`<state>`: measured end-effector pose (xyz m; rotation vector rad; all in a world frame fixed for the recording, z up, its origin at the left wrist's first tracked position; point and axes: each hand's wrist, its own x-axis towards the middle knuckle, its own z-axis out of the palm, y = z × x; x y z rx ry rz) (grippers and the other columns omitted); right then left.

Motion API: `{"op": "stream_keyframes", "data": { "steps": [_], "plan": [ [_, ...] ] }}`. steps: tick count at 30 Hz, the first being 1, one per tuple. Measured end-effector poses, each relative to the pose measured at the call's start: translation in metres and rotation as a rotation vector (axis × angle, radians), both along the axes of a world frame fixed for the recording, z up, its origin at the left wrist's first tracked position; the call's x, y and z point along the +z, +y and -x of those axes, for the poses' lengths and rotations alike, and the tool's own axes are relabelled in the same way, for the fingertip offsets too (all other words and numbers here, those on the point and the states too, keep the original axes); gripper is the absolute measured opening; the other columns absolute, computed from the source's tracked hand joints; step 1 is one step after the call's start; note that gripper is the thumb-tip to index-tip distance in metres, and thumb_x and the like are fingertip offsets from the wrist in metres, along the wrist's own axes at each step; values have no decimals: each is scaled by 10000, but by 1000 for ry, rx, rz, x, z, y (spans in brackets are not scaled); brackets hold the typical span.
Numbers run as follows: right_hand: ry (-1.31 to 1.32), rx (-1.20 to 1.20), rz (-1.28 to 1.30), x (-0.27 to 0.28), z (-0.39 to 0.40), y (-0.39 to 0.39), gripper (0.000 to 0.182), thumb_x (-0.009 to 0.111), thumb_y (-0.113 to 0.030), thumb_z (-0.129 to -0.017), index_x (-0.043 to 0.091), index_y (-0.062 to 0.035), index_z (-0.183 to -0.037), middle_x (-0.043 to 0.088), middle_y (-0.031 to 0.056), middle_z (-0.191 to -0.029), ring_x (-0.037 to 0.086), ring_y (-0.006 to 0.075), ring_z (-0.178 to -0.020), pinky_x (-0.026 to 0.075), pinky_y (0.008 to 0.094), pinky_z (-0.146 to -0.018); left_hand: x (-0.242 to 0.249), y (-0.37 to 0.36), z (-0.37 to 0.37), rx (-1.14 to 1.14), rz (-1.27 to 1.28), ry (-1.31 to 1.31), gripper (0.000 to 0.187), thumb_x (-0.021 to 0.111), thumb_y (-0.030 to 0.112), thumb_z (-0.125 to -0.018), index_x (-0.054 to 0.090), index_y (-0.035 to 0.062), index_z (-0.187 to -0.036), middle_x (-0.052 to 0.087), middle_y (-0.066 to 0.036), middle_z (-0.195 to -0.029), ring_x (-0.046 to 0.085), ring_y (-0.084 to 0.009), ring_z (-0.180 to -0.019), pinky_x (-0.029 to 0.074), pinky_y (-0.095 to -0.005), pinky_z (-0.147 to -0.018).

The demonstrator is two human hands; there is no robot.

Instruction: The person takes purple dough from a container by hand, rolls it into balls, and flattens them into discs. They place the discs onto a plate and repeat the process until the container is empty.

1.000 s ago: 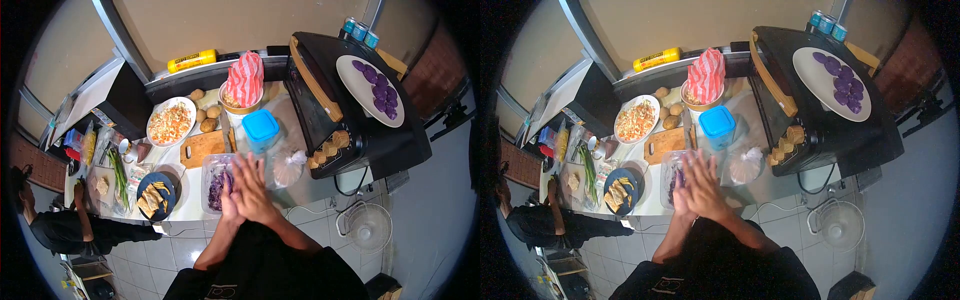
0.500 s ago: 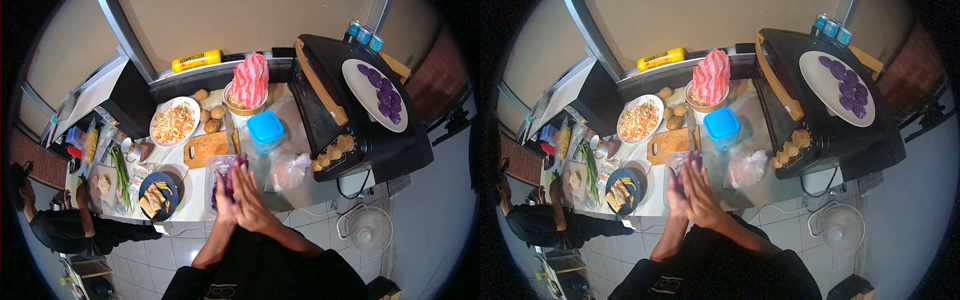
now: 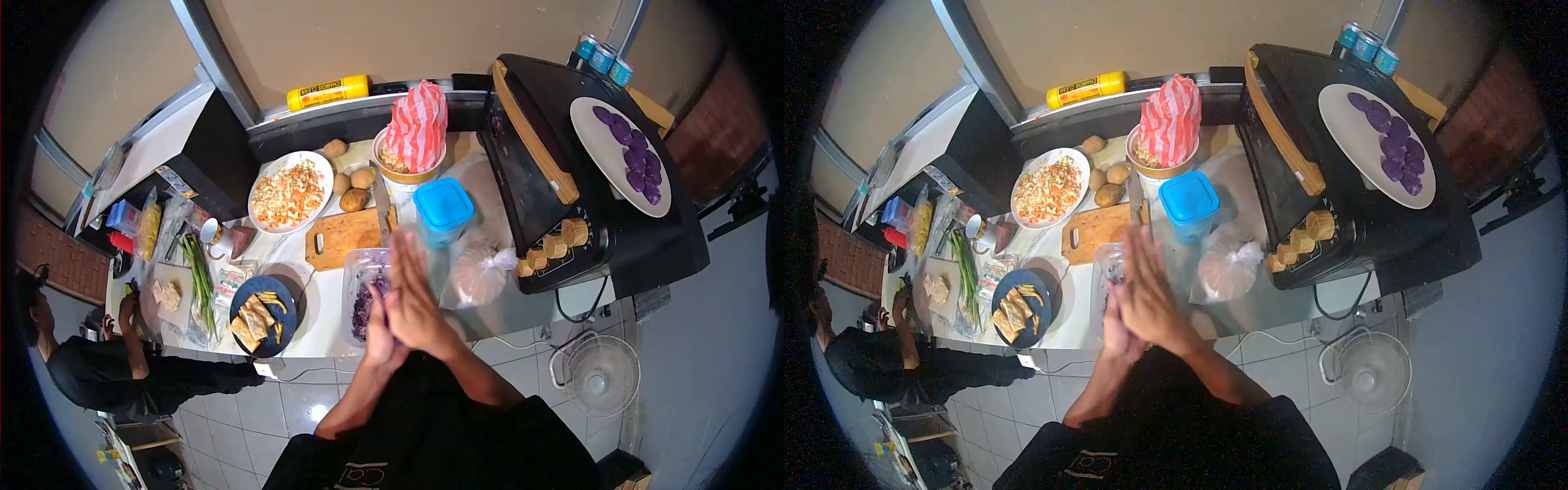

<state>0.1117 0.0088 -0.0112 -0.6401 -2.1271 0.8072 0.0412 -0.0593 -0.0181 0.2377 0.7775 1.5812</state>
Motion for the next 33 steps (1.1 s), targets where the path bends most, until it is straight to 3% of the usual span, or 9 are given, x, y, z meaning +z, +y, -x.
{"op": "stream_keyframes", "data": {
  "steps": [2,7,11,17,20,25,29,30,33],
  "plan": [
    [19,115,-42,-4,9,-18,713,339,-348,-1054,91,50,-1592,104,291,-1653,85,456,-1541,42,577,-1228,-49,22,22,102,-328,-39,769,228,627,-1055,196,106,-1619,221,-79,-1676,153,-238,-1554,110,-412,-1264],
    [-26,-30,9,-8,11,7,701,330,-346,-1059,97,44,-1592,118,285,-1652,88,452,-1541,43,576,-1230,-11,0,24,-33,-131,-2,787,238,634,-1050,238,73,-1601,297,-91,-1644,313,-269,-1495,237,-431,-1230],
    [48,147,-32,-3,20,-12,677,294,-331,-1068,90,49,-1591,118,272,-1656,86,449,-1541,47,576,-1230,-9,13,18,192,-199,82,769,244,621,-1054,244,80,-1600,316,-84,-1633,308,-268,-1495,227,-433,-1235],
    [17,12,25,-7,12,9,717,272,-429,-1079,78,23,-1601,108,273,-1659,91,458,-1539,79,569,-1230,4,0,11,16,-31,-19,777,268,608,-1057,186,67,-1610,287,-114,-1643,330,-298,-1483,252,-452,-1228],
    [68,103,6,1,25,-8,733,263,-460,-1071,98,18,-1602,122,268,-1658,101,456,-1538,60,572,-1230,-1,2,8,68,-63,15,702,286,559,-1074,321,62,-1569,359,-123,-1606,355,-286,-1470,268,-445,-1221],
    [-142,-15,-109,3,12,-4,717,312,-455,-1062,155,-16,-1606,126,270,-1655,72,478,-1534,42,609,-1216,-13,9,33,123,-162,-196,605,321,454,-1091,358,54,-1543,387,-129,-1590,378,-303,-1452,287,-465,-1211],
    [12,-50,-65,7,-12,3,575,309,-369,-1082,402,7,-1507,292,235,-1599,170,471,-1514,116,570,-1222,-14,9,38,195,-16,-388,520,424,388,-1068,475,20,-1433,563,-162,-1414,537,-295,-1316,403,-449,-1159],
    [57,-73,-77,10,-14,1,495,354,-307,-1081,502,30,-1412,371,241,-1534,254,464,-1483,200,547,-1208,-20,12,40,271,27,-539,433,501,340,-1052,579,-20,-1280,659,-186,-1238,675,-262,-1099,593,-366,-957],
    [38,-26,28,5,-25,-4,448,393,-258,-1070,525,42,-1376,416,255,-1490,314,458,-1457,259,513,-1194,-39,14,47,249,79,-583,334,543,296,-1044,640,-23,-1022,707,-165,-1026,720,-179,-822,647,-241,-664]
  ]
}}
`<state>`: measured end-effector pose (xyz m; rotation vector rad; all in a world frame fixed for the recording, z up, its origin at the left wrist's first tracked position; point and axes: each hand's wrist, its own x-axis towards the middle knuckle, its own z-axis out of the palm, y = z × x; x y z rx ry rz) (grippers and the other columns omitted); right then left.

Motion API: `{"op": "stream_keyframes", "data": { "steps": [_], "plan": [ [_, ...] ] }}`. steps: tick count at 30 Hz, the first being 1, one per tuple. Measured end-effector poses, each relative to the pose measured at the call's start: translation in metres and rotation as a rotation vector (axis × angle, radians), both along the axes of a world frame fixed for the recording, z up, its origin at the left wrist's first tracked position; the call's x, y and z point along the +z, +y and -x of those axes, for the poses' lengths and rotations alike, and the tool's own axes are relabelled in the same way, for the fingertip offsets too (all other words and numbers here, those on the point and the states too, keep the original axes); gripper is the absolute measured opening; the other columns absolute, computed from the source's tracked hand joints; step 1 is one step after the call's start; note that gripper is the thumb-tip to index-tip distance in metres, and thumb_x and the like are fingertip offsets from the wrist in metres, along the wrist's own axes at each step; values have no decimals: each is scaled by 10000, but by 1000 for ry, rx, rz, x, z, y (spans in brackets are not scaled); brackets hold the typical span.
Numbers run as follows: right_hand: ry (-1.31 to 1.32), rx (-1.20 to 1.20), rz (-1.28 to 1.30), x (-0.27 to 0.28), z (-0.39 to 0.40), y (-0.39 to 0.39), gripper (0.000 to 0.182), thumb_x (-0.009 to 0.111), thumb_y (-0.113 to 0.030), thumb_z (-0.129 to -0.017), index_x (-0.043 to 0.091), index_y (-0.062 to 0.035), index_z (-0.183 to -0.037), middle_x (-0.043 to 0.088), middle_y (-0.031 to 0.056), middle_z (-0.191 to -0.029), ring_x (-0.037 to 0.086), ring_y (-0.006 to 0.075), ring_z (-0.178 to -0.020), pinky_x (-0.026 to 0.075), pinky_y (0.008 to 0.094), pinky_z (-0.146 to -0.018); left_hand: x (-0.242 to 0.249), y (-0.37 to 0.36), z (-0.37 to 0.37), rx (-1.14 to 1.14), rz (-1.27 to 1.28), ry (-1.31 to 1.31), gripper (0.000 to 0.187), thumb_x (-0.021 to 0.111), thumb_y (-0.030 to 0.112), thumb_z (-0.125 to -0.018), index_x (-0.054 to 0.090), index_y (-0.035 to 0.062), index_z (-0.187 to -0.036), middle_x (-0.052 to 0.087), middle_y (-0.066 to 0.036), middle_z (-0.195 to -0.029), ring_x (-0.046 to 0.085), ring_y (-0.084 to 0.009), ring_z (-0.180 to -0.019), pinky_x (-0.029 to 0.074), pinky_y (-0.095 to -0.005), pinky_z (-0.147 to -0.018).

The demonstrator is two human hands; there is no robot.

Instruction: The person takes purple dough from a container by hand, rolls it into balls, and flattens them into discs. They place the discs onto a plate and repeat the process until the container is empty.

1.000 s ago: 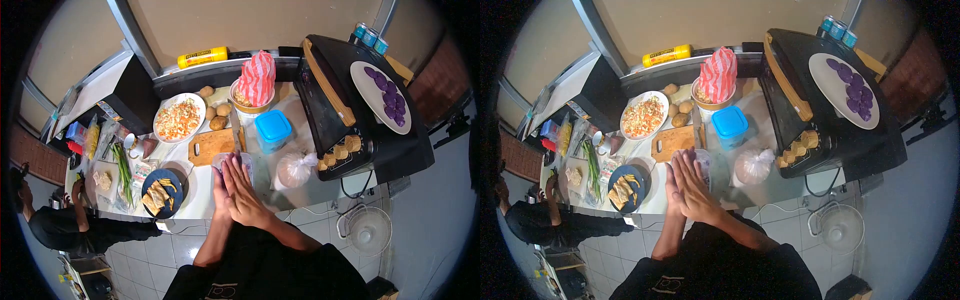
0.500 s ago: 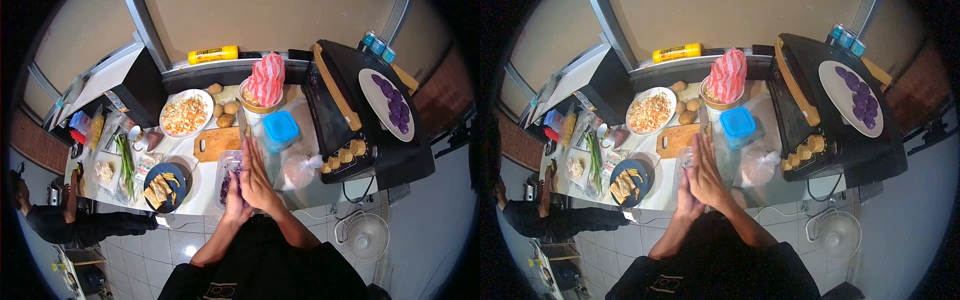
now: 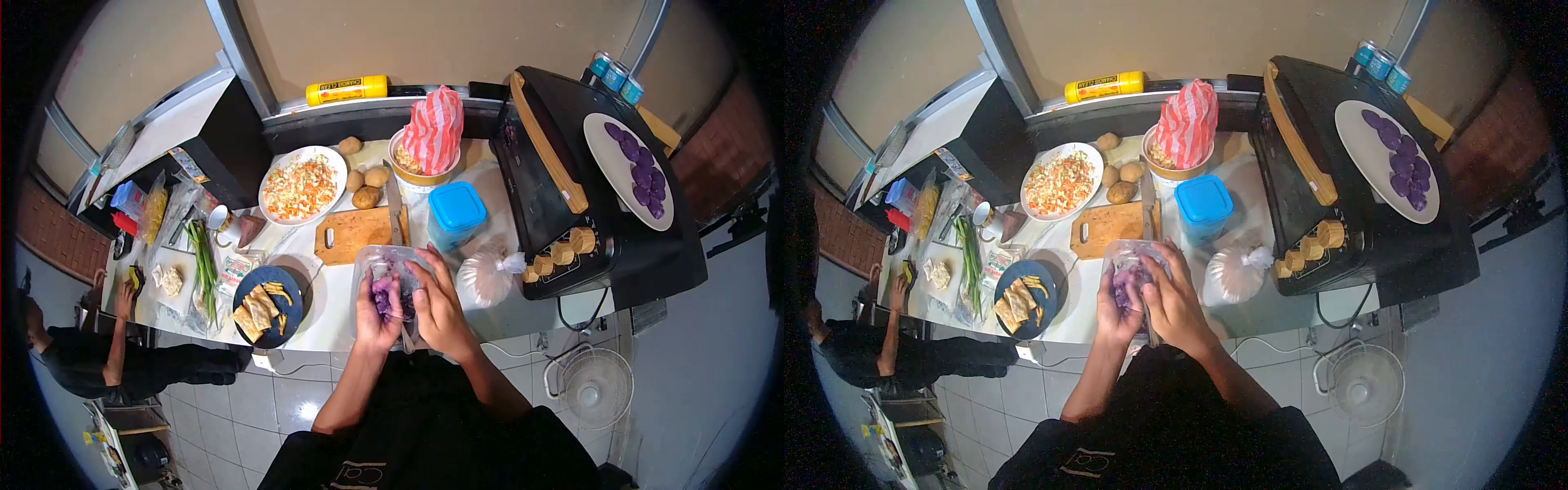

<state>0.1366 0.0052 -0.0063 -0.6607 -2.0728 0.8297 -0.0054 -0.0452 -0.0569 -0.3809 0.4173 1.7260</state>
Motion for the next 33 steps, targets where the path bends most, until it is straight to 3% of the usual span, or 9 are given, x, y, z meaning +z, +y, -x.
{"op": "stream_keyframes", "data": {
  "steps": [3,6,12,13,16,18,21,27,33],
  "plan": [
    [5,-16,48,1,-3,-7,378,473,-184,-1032,568,52,-1312,485,252,-1398,459,432,-1343,357,468,-1133,-23,0,4,-78,-112,76,324,583,334,-1034,636,30,-934,647,-57,-775,603,-62,-584,499,-134,-445],
    [4,-26,81,4,-8,-13,362,545,-163,-999,585,49,-1290,514,241,-1338,513,411,-1273,402,449,-1083,-25,-2,1,-60,-157,180,319,572,333,-1039,636,34,-949,616,-38,-748,526,-18,-544,459,-127,-426],
    [-149,-137,154,-12,-26,-20,298,657,-184,-947,631,21,-1161,567,218,-1162,601,397,-1085,483,454,-928,11,3,0,-19,90,71,296,596,290,-1027,637,1,-1070,667,-124,-959,627,-130,-775,556,-203,-660],
    [-243,-125,151,-25,-33,-19,275,662,-199,-946,629,16,-1115,565,219,-1134,613,398,-1035,495,468,-883,-4,1,4,1,36,126,288,618,207,-1018,605,-25,-1188,655,-145,-1069,634,-176,-909,563,-233,-769],
    [-403,-110,175,-48,-39,-33,244,713,-229,-908,654,-5,-982,576,196,-1053,606,410,-982,490,480,-853,-9,-4,12,-95,48,377,254,617,121,-1014,580,-17,-1224,646,-118,-1083,636,-160,-929,557,-215,-770],
    [-436,-78,142,-52,-36,-46,264,731,-250,-895,648,-5,-947,575,197,-1050,606,408,-966,493,476,-841,-10,-9,21,-135,-8,343,207,591,83,-1026,580,-37,-1193,634,-102,-1047,610,-125,-881,532,-186,-732],
    [-479,-143,31,-56,-25,-54,313,770,-258,-844,630,-1,-957,556,191,-1053,585,389,-999,468,478,-879,-13,-9,30,-181,-64,262,222,580,104,-1037,580,-67,-1178,605,-86,-1002,565,-90,-817,494,-160,-661],
    [-520,-242,-14,-47,-7,-57,328,776,-231,-816,620,0,-990,533,178,-1046,549,373,-1000,441,484,-881,-6,-20,52,-268,-156,375,232,562,114,-1048,571,-48,-1213,598,-77,-998,557,-112,-866,478,-194,-697],
    [-510,-271,-72,-55,22,-40,269,727,-193,-839,628,2,-995,580,202,-1061,567,382,-1012,463,502,-863,12,-33,71,-271,-92,428,379,569,300,-1051,535,-4,-1274,571,-52,-978,541,-135,-848,480,-258,-715]
  ]
}}
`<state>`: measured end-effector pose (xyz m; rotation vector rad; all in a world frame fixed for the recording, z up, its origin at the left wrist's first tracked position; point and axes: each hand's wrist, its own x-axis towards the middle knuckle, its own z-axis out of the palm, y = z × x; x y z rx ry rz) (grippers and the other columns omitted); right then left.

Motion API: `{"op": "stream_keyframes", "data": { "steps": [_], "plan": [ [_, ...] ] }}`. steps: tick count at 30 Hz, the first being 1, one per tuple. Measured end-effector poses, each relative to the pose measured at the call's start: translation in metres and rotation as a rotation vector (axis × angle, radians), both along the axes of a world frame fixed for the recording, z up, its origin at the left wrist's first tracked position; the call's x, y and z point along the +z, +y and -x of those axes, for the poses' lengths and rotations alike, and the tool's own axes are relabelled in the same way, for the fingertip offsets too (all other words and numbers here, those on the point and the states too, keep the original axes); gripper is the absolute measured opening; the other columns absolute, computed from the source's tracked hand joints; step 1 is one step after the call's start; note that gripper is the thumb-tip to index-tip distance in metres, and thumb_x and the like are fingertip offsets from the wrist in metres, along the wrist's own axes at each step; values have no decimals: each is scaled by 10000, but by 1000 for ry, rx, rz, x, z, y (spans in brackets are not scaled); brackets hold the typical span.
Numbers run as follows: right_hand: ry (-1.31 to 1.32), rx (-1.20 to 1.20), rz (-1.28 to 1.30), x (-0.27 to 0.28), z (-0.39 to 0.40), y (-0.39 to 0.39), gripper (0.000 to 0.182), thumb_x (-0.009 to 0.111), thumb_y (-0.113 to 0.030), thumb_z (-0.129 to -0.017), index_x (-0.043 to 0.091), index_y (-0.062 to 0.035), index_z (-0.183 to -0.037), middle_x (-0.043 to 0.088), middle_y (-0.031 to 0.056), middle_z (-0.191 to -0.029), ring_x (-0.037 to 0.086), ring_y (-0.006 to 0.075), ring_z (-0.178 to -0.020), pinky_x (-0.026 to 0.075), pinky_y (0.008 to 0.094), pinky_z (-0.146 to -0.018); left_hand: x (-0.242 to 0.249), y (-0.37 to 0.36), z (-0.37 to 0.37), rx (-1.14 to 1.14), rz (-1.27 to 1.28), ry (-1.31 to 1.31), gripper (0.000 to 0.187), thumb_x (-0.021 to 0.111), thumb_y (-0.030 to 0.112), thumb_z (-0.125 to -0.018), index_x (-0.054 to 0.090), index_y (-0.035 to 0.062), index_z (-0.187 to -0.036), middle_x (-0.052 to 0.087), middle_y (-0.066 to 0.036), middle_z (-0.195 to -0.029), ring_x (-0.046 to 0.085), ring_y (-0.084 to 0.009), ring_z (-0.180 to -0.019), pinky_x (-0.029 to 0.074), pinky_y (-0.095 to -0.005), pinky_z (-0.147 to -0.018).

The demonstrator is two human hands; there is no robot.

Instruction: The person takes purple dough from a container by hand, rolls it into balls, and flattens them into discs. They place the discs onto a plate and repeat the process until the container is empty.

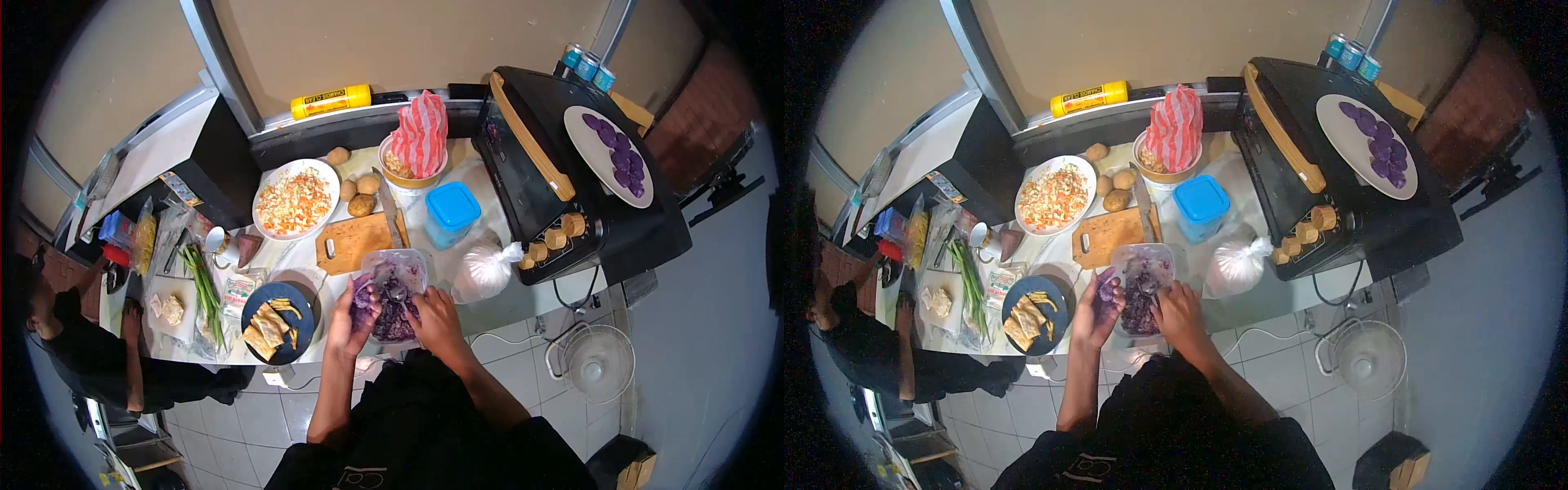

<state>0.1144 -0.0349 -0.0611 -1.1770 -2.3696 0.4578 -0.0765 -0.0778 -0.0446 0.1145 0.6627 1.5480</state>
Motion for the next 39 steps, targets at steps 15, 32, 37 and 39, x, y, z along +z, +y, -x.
{"op": "stream_keyframes", "data": {
  "steps": [15,32,37,39],
  "plan": [
    [-110,83,11,-69,71,66,130,664,-28,-781,655,-19,-911,685,217,-844,700,410,-802,555,492,-690,-20,-18,10,-69,72,-85,275,554,303,-1031,616,40,-1081,591,-35,-878,556,-146,-796,486,-292,-726],
    [71,171,145,-71,65,82,160,622,27,-771,646,23,-929,685,246,-890,670,449,-908,534,522,-781,-29,-4,12,-93,49,-105,229,557,252,-1018,613,44,-1095,601,-55,-906,573,-161,-800,510,-300,-730],
    [46,113,130,-61,66,82,160,589,45,-775,663,36,-916,687,259,-902,675,446,-899,535,517,-781,-31,-6,15,-89,72,-97,231,564,259,-1014,616,48,-1092,600,-52,-900,571,-157,-796,508,-303,-727],
    [73,150,33,-64,65,79,146,581,36,-781,670,37,-895,688,256,-884,680,449,-874,545,511,-754,-32,-7,15,-95,73,-85,230,566,261,-1012,617,51,-1091,601,-50,-898,570,-155,-795,507,-304,-726]
  ]
}}
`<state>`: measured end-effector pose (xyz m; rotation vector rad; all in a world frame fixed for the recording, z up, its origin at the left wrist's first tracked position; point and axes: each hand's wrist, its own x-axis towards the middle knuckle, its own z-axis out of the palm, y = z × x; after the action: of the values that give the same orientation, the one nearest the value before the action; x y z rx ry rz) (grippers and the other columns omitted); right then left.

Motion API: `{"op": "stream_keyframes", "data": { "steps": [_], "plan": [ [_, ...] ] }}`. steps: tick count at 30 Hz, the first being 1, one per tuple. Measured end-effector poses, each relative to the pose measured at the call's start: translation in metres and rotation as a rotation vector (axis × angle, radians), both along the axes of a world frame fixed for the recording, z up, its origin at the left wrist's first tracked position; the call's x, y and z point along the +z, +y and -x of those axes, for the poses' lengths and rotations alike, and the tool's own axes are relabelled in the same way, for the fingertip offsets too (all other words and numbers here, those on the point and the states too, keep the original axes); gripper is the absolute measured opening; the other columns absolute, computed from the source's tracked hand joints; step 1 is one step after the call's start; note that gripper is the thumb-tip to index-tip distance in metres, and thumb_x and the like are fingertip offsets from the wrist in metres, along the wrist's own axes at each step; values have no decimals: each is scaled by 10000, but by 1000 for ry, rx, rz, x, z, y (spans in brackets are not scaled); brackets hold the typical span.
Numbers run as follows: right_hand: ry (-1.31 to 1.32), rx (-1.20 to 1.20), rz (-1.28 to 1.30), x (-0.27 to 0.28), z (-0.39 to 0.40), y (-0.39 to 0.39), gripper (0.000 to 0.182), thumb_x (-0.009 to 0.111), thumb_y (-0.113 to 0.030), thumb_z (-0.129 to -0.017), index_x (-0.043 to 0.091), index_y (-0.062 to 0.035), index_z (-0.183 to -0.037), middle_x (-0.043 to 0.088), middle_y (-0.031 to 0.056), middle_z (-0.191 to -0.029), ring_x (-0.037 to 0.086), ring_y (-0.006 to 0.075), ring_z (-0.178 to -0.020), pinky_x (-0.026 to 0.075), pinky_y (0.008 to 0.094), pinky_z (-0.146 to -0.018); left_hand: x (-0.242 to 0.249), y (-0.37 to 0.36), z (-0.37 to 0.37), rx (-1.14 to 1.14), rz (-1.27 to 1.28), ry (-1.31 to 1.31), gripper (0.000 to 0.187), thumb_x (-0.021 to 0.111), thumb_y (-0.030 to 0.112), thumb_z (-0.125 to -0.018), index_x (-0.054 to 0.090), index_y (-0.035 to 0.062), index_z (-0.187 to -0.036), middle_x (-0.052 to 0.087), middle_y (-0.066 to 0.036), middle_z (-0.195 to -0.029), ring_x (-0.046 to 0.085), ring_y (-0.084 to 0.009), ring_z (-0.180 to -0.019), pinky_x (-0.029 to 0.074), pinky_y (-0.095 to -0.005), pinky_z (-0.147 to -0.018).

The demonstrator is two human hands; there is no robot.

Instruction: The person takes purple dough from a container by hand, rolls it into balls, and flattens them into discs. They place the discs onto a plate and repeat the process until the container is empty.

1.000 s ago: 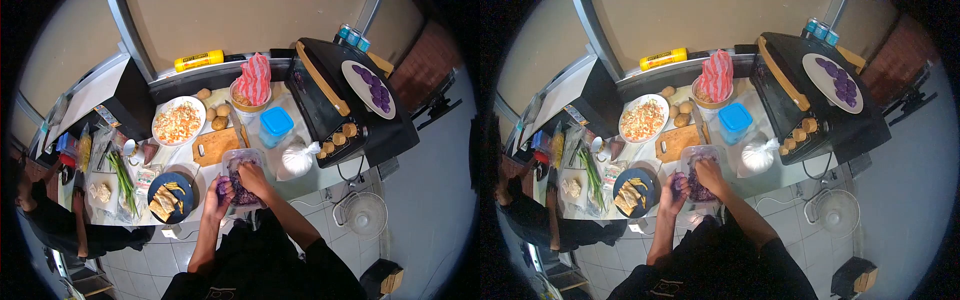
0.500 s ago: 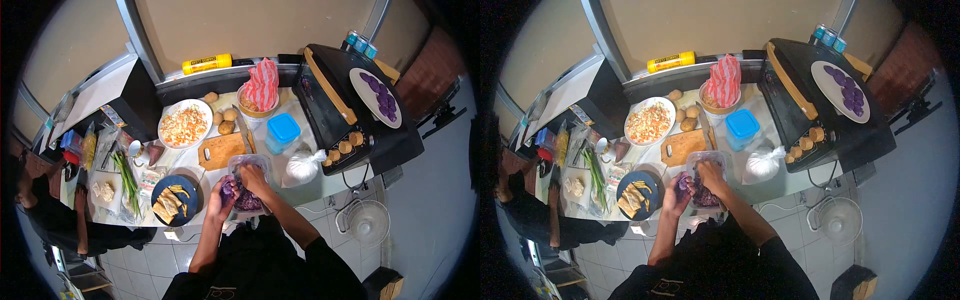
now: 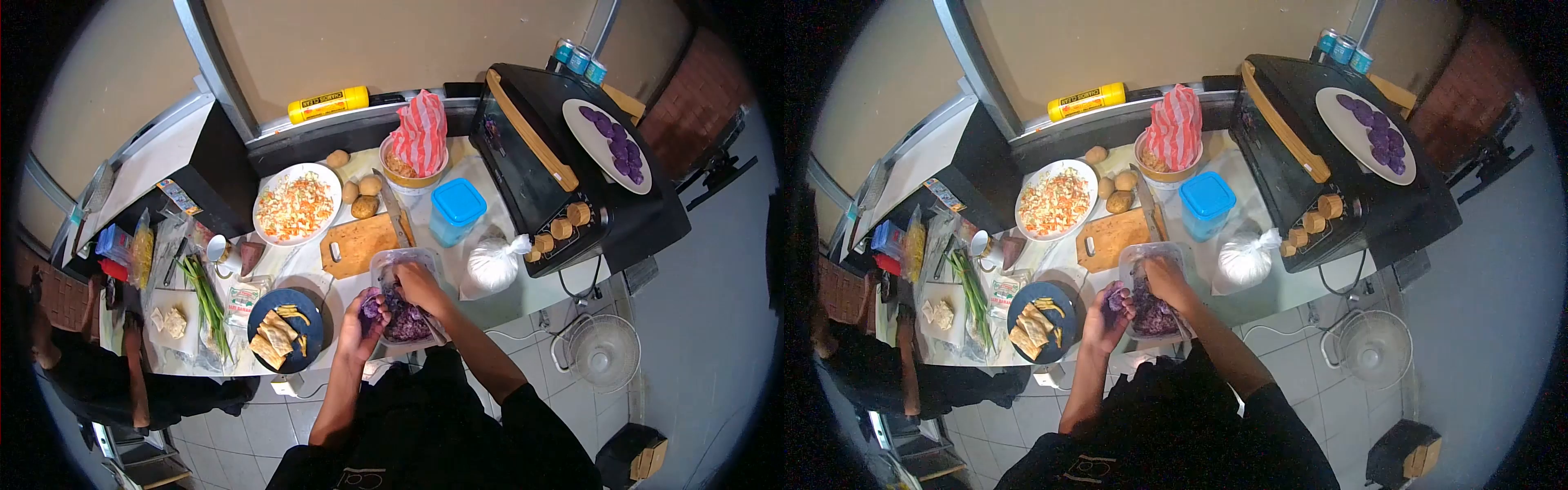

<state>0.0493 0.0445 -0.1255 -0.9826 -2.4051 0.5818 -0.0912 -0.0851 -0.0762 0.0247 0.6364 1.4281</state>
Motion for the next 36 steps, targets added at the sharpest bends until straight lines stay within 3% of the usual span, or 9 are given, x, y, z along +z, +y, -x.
{"op": "stream_keyframes", "data": {
  "steps": [6,12,18,24,30,31,34,36],
  "plan": [
    [-112,5,-49,-13,8,-7,119,585,-32,-820,683,-2,-880,690,243,-851,695,424,-817,560,499,-702,-6,-2,2,-34,0,17,225,579,260,-1003,609,66,-1114,611,-45,-933,583,-157,-819,507,-302,-736],
    [-61,38,-29,-19,4,-2,88,601,-11,-801,670,-7,-855,685,229,-828,692,424,-787,554,501,-683,-4,-2,0,-27,-8,65,221,587,251,-997,607,68,-1119,616,-45,-956,595,-157,-843,516,-302,-741],
    [-57,73,-21,-23,3,1,92,604,6,-795,669,1,-860,683,236,-853,690,424,-854,549,498,-734,-7,2,2,-30,20,70,223,588,246,-996,611,64,-1123,621,-45,-935,597,-162,-827,520,-305,-748],
    [-45,131,133,11,-9,7,193,708,-33,-772,690,15,-957,706,224,-923,686,428,-898,544,452,-807,-7,0,1,-15,13,68,245,591,247,-994,619,53,-1141,643,-59,-948,614,-174,-836,526,-313,-777],
    [130,42,394,98,-39,-4,290,812,-125,-796,693,11,-1023,722,212,-878,730,339,-838,557,408,-760,-7,-2,-6,24,-20,134,316,536,250,-1024,613,24,-1231,677,-91,-1113,661,-207,-1002,558,-351,-883],
    [210,64,364,104,-44,-9,256,799,-122,-827,694,10,-1020,720,199,-858,733,300,-802,554,378,-727,-1,-2,-11,29,-19,147,330,539,259,-1023,614,24,-1242,683,-94,-1145,665,-208,-1033,558,-358,-900],
    [348,109,381,132,-49,-34,245,790,-116,-835,692,19,-1014,710,181,-832,718,290,-758,546,369,-698,21,4,-24,16,1,128,350,538,289,-1032,610,37,-1263,681,-79,-1192,663,-189,-1061,553,-357,-913],
    [311,127,260,133,-46,-45,229,776,-97,-828,699,22,-1008,684,162,-903,686,307,-822,534,406,-755,13,7,-25,-49,-33,87,356,520,279,-1042,589,32,-1289,664,-72,-1200,648,-184,-1064,532,-365,-944]
  ]
}}
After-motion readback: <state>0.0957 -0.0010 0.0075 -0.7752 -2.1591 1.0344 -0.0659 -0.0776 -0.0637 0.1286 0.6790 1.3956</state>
